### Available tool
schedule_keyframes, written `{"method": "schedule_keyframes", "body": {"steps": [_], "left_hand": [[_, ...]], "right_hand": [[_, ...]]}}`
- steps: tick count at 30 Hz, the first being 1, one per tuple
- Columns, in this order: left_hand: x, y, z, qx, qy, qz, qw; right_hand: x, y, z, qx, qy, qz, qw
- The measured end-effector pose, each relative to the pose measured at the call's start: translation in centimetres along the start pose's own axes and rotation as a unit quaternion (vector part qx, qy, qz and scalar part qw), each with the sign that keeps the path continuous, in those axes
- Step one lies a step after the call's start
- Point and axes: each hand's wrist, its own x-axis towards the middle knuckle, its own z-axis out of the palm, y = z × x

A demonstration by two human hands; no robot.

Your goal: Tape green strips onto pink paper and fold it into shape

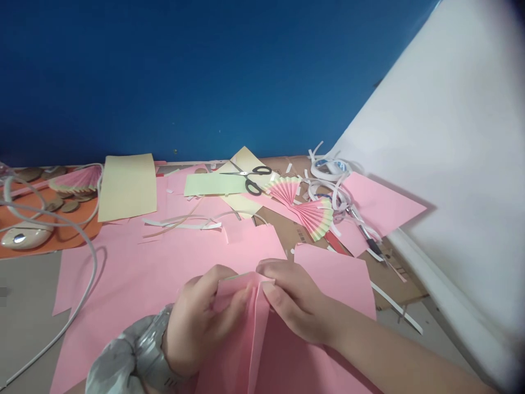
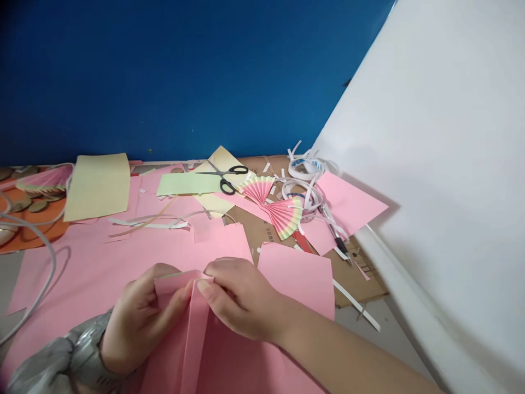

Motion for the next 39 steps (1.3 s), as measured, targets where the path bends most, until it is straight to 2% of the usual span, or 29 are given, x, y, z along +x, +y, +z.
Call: {"method": "schedule_keyframes", "body": {"steps": [2,7,12,15,25,30,32,36,39], "left_hand": [[0.1,0.2,-0.2,-0.030,-0.006,0.019,0.999],[0.8,0.4,-0.1,-0.092,-0.051,-0.026,0.994],[0.8,0.0,0.2,-0.055,-0.032,-0.020,0.998],[0.6,-0.2,0.2,-0.026,-0.033,-0.039,0.998],[1.1,-0.2,0.5,0.013,-0.043,-0.103,0.994],[1.2,-0.1,0.3,-0.020,-0.030,-0.094,0.995],[1.3,0.0,0.1,-0.061,-0.043,-0.074,0.994],[1.8,0.3,-0.2,-0.167,-0.112,-0.039,0.979],[1.9,0.4,0.0,-0.172,-0.141,-0.033,0.974]], "right_hand": [[0.1,-0.1,0.0,-0.005,0.004,-0.017,1.000],[0.3,-0.1,-0.1,-0.010,0.013,-0.011,1.000],[0.2,0.3,0.0,-0.002,0.020,0.035,0.999],[0.2,0.5,0.2,-0.001,0.023,0.057,0.998],[0.5,0.8,0.2,0.003,0.034,0.068,0.997],[0.5,1.0,0.3,0.009,0.031,0.079,0.996],[0.5,1.0,0.3,0.015,0.023,0.068,0.997],[0.4,1.1,0.2,0.044,-0.005,0.038,0.998],[0.3,1.1,0.1,0.045,-0.021,0.035,0.998]]}}
